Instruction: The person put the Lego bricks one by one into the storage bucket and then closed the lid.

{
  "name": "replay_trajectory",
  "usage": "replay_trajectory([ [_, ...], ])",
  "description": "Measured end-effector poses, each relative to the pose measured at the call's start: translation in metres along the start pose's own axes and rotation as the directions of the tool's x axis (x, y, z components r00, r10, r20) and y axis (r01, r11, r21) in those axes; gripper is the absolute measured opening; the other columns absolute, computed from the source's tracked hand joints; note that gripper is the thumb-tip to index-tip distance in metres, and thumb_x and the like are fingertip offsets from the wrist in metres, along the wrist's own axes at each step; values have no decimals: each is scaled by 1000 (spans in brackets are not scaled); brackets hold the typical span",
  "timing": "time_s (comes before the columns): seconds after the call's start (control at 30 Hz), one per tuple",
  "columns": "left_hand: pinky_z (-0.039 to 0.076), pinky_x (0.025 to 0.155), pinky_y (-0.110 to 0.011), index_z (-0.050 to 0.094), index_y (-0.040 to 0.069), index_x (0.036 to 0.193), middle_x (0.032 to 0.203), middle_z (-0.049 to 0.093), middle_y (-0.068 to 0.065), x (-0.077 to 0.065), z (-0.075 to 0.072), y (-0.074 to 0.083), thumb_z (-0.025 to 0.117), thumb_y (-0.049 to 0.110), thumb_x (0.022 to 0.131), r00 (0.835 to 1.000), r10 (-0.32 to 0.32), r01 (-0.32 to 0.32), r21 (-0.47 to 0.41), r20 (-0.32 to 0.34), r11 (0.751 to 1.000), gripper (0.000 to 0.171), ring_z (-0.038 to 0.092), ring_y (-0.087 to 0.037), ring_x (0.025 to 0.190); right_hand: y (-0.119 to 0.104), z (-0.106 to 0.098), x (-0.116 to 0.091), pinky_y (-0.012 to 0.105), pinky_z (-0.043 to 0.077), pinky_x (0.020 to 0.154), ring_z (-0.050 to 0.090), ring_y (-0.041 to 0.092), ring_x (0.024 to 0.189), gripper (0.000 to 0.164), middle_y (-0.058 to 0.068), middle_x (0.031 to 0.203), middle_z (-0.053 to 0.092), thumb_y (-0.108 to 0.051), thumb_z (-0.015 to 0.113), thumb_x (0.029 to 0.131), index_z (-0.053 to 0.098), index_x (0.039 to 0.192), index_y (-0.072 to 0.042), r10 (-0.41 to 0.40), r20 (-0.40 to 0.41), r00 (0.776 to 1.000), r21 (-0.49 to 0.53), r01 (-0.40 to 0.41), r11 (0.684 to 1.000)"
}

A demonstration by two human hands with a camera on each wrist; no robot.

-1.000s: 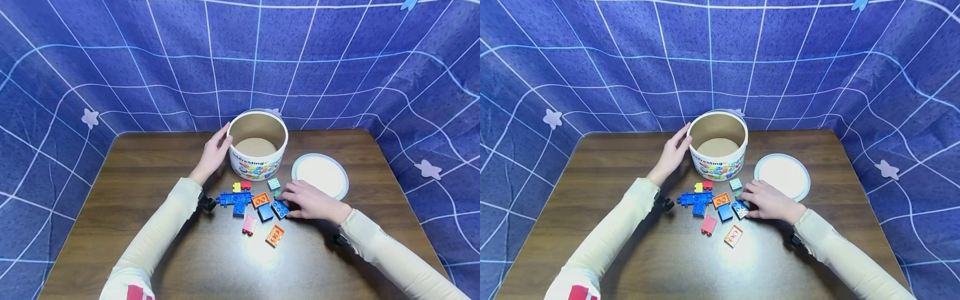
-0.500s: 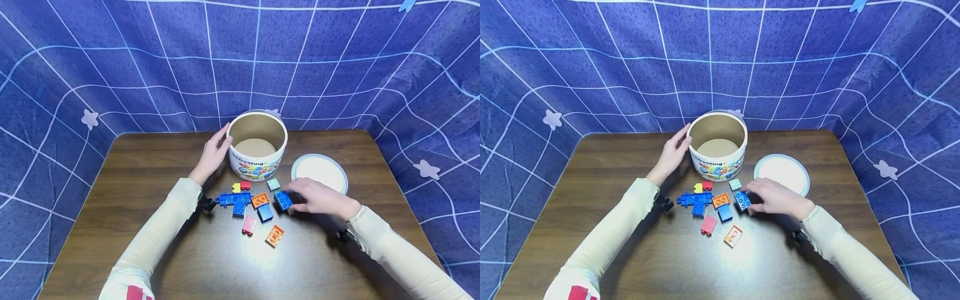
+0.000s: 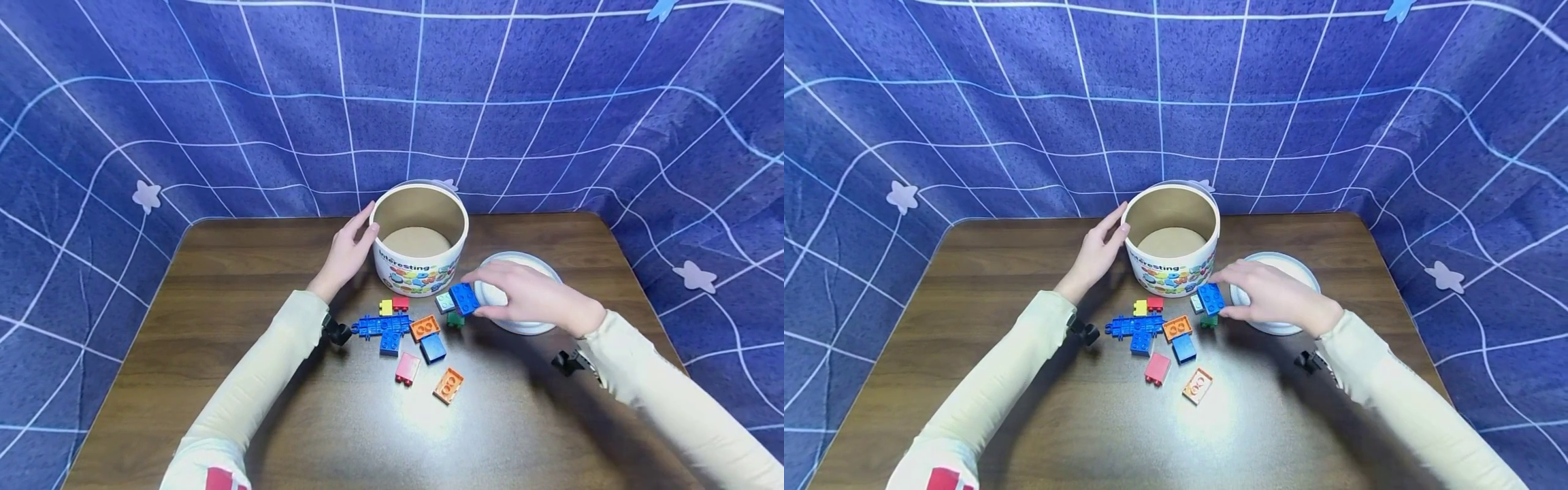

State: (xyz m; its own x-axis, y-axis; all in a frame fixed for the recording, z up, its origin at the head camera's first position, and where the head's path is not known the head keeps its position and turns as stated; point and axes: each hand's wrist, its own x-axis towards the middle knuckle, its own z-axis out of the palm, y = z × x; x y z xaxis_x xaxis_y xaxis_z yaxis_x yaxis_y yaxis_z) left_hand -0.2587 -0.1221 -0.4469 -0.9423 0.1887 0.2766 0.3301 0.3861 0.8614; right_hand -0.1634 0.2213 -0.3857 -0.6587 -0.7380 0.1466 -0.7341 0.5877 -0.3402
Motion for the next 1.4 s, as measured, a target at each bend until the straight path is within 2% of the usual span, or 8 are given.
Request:
replay_trajectory([
  [0.3,30,125,-35,44,13,160,164,42,-4,1,0,-1,53,27,110,1000,-1,1,15,6,1000,53,37,-19,152,0,-29,22,48,55,102,65,25,117,49,6,125,71,-31,84,90,70,132,-10,42,30,999,3,-42,999],
  [0.6,33,124,-38,43,12,160,164,42,-5,0,-1,0,53,27,110,1000,0,0,14,8,1000,53,36,-21,153,2,-46,45,47,55,100,64,26,116,48,7,126,71,-28,82,92,68,134,-9,29,27,999,6,-29,1000],
  [1.0,37,122,-38,43,12,160,164,42,-5,0,-2,0,53,28,109,1000,-3,3,23,17,1000,54,37,-20,153,9,-55,72,48,54,102,63,29,118,49,9,127,71,-28,82,91,68,133,-7,42,28,999,3,-42,999],
  [1.13,36,123,-38,43,11,160,164,42,-6,0,-3,0,54,27,109,1000,1,-1,26,15,1000,54,37,-21,152,13,-54,81,45,55,97,63,29,113,50,10,128,70,-28,81,91,68,134,-6,65,42,997,17,-66,998],
  [1.27,36,122,-38,43,10,159,164,43,-7,0,-2,0,54,27,109,1000,6,-6,25,10,1000,54,38,-21,152,20,-53,89,43,54,90,62,28,101,50,10,126,70,-27,81,91,67,134,-5,64,35,997,25,-64,998],
  [1.4,36,122,-39,44,9,159,163,43,-8,0,-2,1,54,26,109,1000,11,-11,28,9,1000,54,38,-23,152,26,-51,97,45,52,93,63,30,103,49,10,126,71,-27,82,91,68,133,-4,68,26,997,36,-69,997],
])
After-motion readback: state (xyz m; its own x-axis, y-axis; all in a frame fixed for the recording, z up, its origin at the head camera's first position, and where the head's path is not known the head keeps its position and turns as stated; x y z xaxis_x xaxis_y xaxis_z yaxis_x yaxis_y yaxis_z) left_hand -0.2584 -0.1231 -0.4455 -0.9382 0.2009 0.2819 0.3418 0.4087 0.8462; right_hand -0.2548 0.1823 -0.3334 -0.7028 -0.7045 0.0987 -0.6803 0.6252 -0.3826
